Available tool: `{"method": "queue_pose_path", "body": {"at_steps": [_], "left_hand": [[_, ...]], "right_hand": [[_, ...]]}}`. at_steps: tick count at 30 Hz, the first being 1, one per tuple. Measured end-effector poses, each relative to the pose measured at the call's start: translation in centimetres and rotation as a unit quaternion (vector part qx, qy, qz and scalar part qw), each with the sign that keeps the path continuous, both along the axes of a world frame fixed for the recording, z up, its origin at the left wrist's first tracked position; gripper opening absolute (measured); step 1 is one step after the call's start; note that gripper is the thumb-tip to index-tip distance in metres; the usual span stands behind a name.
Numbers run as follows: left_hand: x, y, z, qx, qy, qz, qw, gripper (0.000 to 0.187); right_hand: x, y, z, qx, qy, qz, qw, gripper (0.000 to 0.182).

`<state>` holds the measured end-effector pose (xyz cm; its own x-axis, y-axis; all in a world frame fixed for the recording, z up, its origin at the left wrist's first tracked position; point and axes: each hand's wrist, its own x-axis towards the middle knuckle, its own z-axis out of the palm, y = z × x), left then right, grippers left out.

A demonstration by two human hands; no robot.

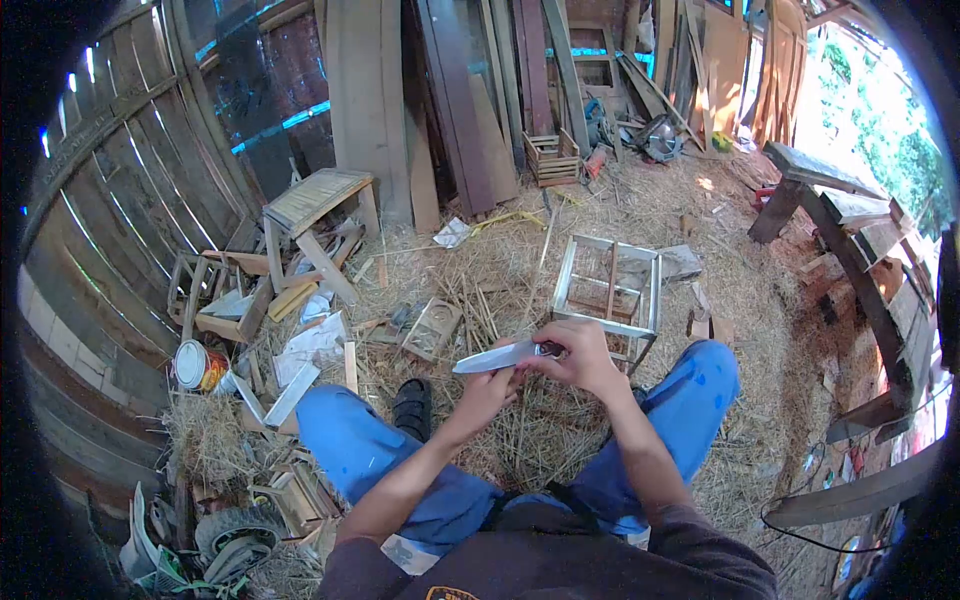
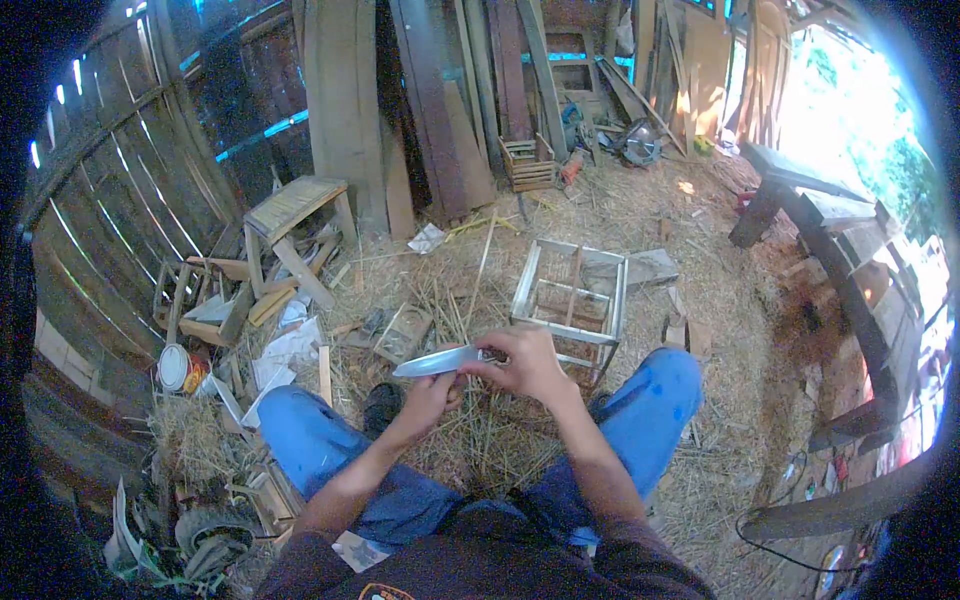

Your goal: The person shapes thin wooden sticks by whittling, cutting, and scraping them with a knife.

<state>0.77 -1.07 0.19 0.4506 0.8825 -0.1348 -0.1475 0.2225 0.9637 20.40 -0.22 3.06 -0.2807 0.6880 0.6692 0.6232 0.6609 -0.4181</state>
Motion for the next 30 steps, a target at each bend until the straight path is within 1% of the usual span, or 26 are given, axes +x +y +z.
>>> {"method": "queue_pose_path", "body": {"at_steps": [2, 3, 6, 8, 9, 12, 13, 16, 17, 19, 20, 22, 23, 26, 29, 30], "left_hand": [[-0.6, 0.5, -1.0, -0.043, -0.074, -0.059, 0.995, 0.021], [-0.8, 0.6, -1.1, -0.049, -0.076, -0.067, 0.994, 0.021], [-1.2, 0.4, -0.6, -0.054, -0.084, -0.099, 0.99, 0.02], [-1.7, -0.9, 0.5, -0.046, -0.09, -0.134, 0.986, 0.02], [-1.4, -1.3, -0.6, -0.026, -0.091, -0.149, 0.984, 0.017], [-1.3, -1.8, 0.0, -0.009, -0.037, -0.094, 0.995, 0.022], [-1.3, -1.7, 0.9, 0.045, -0.013, -0.052, 0.998, 0.025], [-2.4, -0.5, 1.5, 0.031, -0.028, -0.01, 0.999, 0.028], [-2.7, -0.2, 1.0, 0.051, -0.05, 0.0, 0.997, 0.024], [-2.6, 0.1, 0.1, 0.035, -0.018, 0.04, 0.998, 0.022], [-2.6, 0.2, -0.4, 0.027, -0.001, 0.059, 0.998, 0.02], [-2.0, 0.1, -0.3, 0.078, 0.016, 0.043, 0.996, 0.018], [-1.8, 0.2, -0.3, 0.103, 0.024, 0.035, 0.994, 0.017], [-1.5, 0.4, 0.0, 0.115, 0.083, 0.034, 0.989, 0.018], [-1.4, 0.7, 0.0, 0.182, 0.097, 0.031, 0.978, 0.019], [-1.3, 0.7, 0.1, 0.213, 0.105, 0.038, 0.971, 0.02]], "right_hand": [[0.4, 0.1, 0.0, 0.012, -0.001, 0.006, 1.0, 0.032], [0.7, 0.0, -0.1, 0.015, -0.003, 0.009, 1.0, 0.032], [1.8, 0.3, 0.1, 0.076, 0.003, -0.026, 0.997, 0.031], [3.6, 1.2, -0.5, -0.004, 0.137, -0.153, 0.979, 0.028], [4.8, 1.3, -0.6, -0.044, 0.201, -0.216, 0.954, 0.027], [7.0, 1.0, 0.9, -0.031, 0.2, -0.256, 0.945, 0.024], [6.5, 0.1, 1.4, -0.013, 0.171, -0.236, 0.956, 0.023], [3.9, -1.2, 0.3, -0.024, 0.09, -0.159, 0.983, 0.026], [3.0, -1.1, 0.3, -0.005, 0.062, -0.124, 0.99, 0.028], [1.2, -1.0, 0.1, 0.029, 0.006, -0.056, 0.998, 0.03], [0.6, -0.9, -0.1, 0.016, 0.0, -0.044, 0.999, 0.031], [-0.3, -0.7, -0.7, -0.01, -0.012, -0.021, 1.0, 0.033], [-0.7, -0.6, -0.9, -0.005, -0.011, -0.015, 1.0, 0.032], [-1.1, -0.8, -0.7, -0.03, -0.003, -0.015, 0.999, 0.034], [-1.5, -1.0, -0.3, -0.064, 0.033, -0.005, 0.997, 0.035], [-1.2, -0.8, -0.2, -0.039, 0.021, -0.002, 0.999, 0.035]]}}
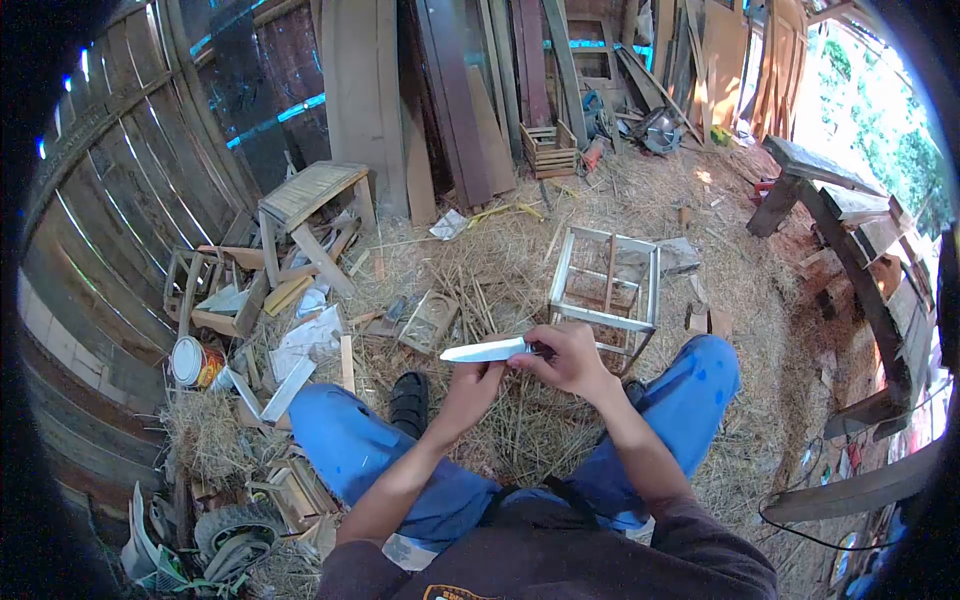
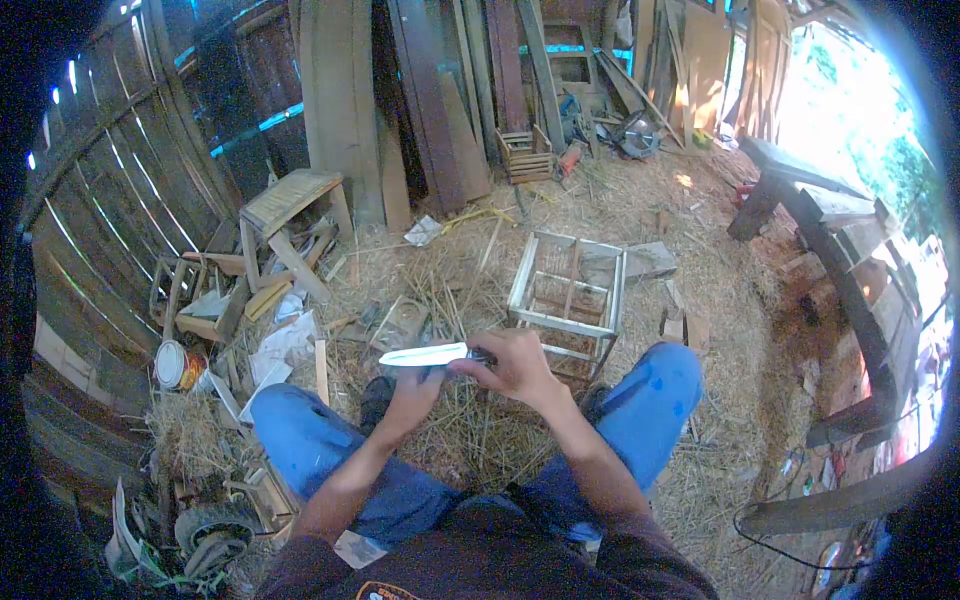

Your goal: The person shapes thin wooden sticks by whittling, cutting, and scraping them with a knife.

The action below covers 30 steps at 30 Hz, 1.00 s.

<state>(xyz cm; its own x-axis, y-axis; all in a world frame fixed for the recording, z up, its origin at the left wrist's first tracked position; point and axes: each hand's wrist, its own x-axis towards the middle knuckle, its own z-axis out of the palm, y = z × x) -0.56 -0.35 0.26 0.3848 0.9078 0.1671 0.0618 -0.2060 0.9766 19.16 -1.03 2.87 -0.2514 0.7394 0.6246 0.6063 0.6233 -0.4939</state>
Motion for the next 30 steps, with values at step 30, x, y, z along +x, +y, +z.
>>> {"method": "queue_pose_path", "body": {"at_steps": [30], "left_hand": [[-1.2, -1.7, 2.0, -0.236, -0.191, -0.122, 0.945, 0.028]], "right_hand": [[7.3, -0.4, 0.7, 0.03, 0.145, -0.263, 0.953, 0.022]]}}
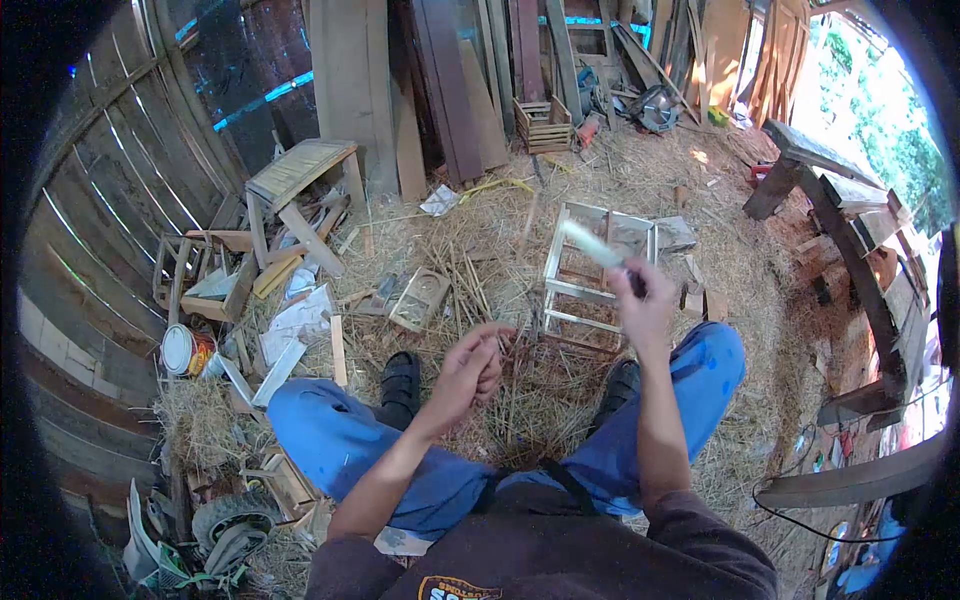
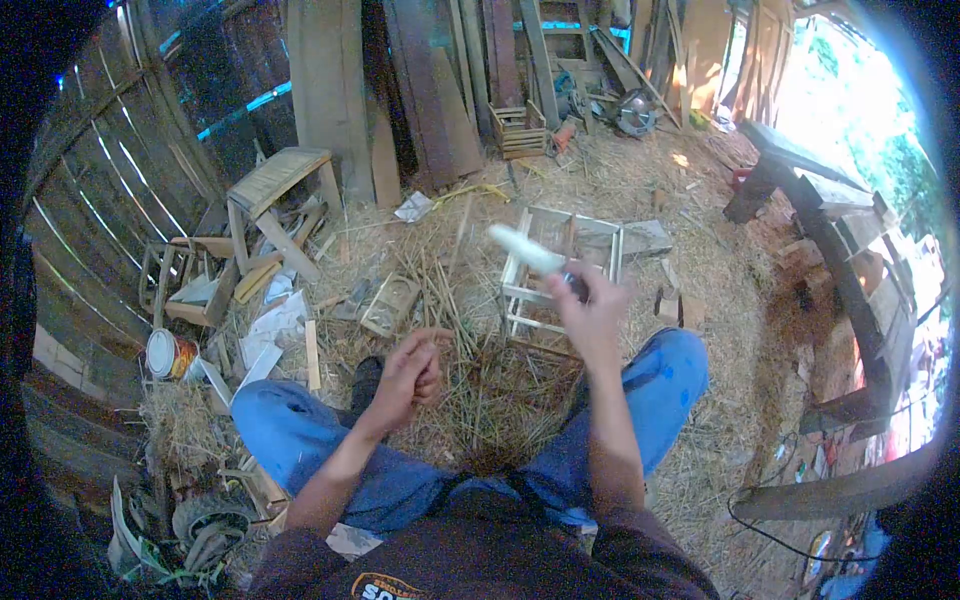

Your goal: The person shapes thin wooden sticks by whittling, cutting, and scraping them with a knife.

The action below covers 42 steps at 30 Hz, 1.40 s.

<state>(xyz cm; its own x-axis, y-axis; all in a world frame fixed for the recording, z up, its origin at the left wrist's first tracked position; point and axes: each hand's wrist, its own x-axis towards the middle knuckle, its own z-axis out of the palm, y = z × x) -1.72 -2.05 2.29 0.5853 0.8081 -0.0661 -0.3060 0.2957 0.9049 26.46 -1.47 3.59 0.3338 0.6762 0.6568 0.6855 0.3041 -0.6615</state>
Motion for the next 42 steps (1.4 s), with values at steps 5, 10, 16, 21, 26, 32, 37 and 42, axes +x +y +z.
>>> {"method": "queue_pose_path", "body": {"at_steps": [5, 10, 16, 21, 26, 32, 37, 42], "left_hand": [[-0.8, 0.6, -1.5, -0.006, 0.007, 0.034, 0.999, 0.025], [-0.3, 0.9, -3.1, -0.048, 0.014, 0.019, 0.999, 0.017], [-0.1, 0.6, -2.5, -0.048, 0.018, -0.017, 0.999, 0.014], [0.0, 0.0, -2.4, -0.017, 0.016, -0.052, 0.998, 0.016], [0.7, -0.6, -3.0, 0.046, 0.106, 0.007, 0.993, 0.022], [-0.2, 0.7, -2.9, 0.086, 0.133, 0.111, 0.981, 0.025], [0.7, 0.9, -3.2, 0.141, 0.112, 0.146, 0.973, 0.022], [1.6, 0.8, -2.6, 0.181, 0.153, 0.159, 0.958, 0.018]], "right_hand": [[-4.6, 0.3, -0.8, 0.019, -0.125, 0.169, 0.977, 0.029], [-7.3, 0.2, -1.2, 0.011, -0.167, 0.256, 0.952, 0.034], [-6.9, 0.3, -0.2, 0.004, -0.164, 0.286, 0.944, 0.035], [-3.9, 2.1, -1.7, -0.005, -0.024, 0.159, 0.987, 0.017], [-1.1, 1.2, 0.5, -0.058, 0.021, 0.021, 0.998, 0.016], [-6.9, -0.2, -0.8, -0.025, -0.157, 0.248, 0.956, 0.029], [-7.7, 0.0, -2.1, -0.027, -0.149, 0.259, 0.954, 0.033], [-7.1, -0.1, -1.3, -0.032, -0.154, 0.241, 0.958, 0.035]]}}
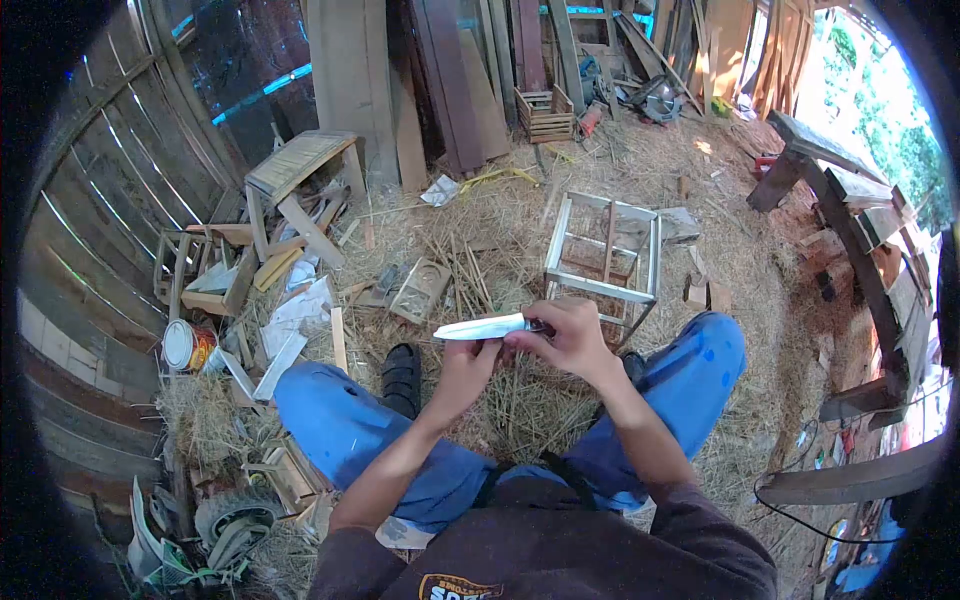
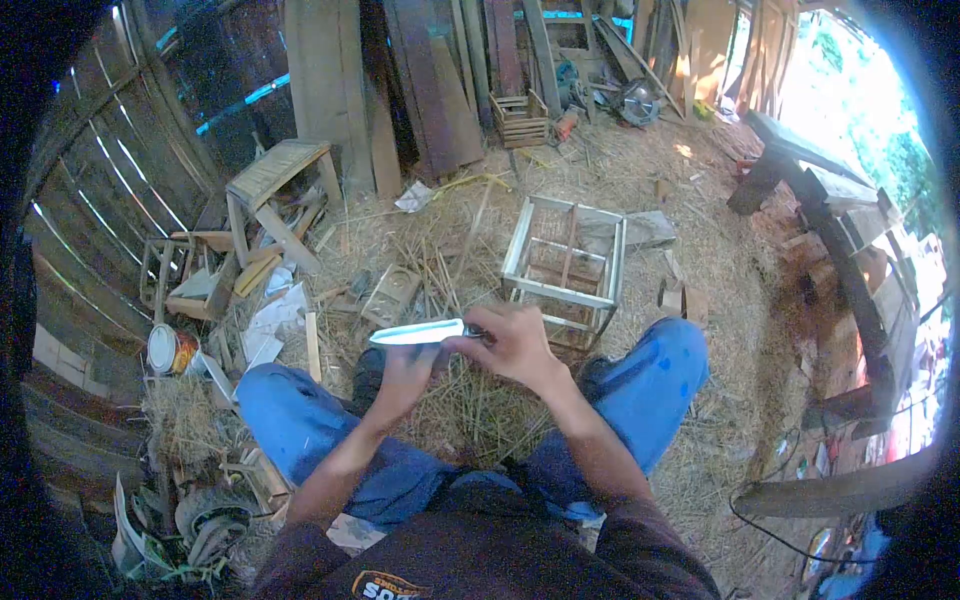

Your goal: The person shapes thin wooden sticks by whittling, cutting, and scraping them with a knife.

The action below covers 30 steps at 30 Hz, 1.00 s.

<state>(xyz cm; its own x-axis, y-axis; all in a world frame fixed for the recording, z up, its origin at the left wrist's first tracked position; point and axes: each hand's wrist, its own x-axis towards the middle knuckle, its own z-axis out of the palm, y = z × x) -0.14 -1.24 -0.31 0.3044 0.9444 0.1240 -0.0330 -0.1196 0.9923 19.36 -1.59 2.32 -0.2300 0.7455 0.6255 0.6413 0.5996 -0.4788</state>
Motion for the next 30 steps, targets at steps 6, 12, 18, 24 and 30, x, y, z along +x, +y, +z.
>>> {"method": "queue_pose_path", "body": {"at_steps": [6, 12, 18, 24, 30], "left_hand": [[0.4, 0.2, -0.9, -0.015, 0.005, 0.004, 1.0, 0.016], [0.2, 0.3, -1.2, -0.008, 0.039, -0.002, 0.999, 0.022], [-0.5, 0.4, 0.5, 0.016, 0.042, -0.018, 0.999, 0.029], [-1.2, 0.3, 1.2, -0.041, 0.017, -0.047, 0.998, 0.031], [-1.9, 0.6, 1.6, -0.088, -0.025, -0.081, 0.993, 0.029]], "right_hand": [[1.0, 0.5, 0.4, 0.087, -0.022, -0.019, 0.996, 0.033], [1.4, 0.2, 0.7, 0.105, -0.06, -0.051, 0.991, 0.037], [2.3, 0.6, 0.5, 0.136, -0.086, -0.093, 0.983, 0.039], [2.3, 0.5, 0.5, 0.13, -0.092, -0.107, 0.981, 0.039], [2.0, 0.6, 0.6, 0.138, -0.087, -0.108, 0.981, 0.039]]}}
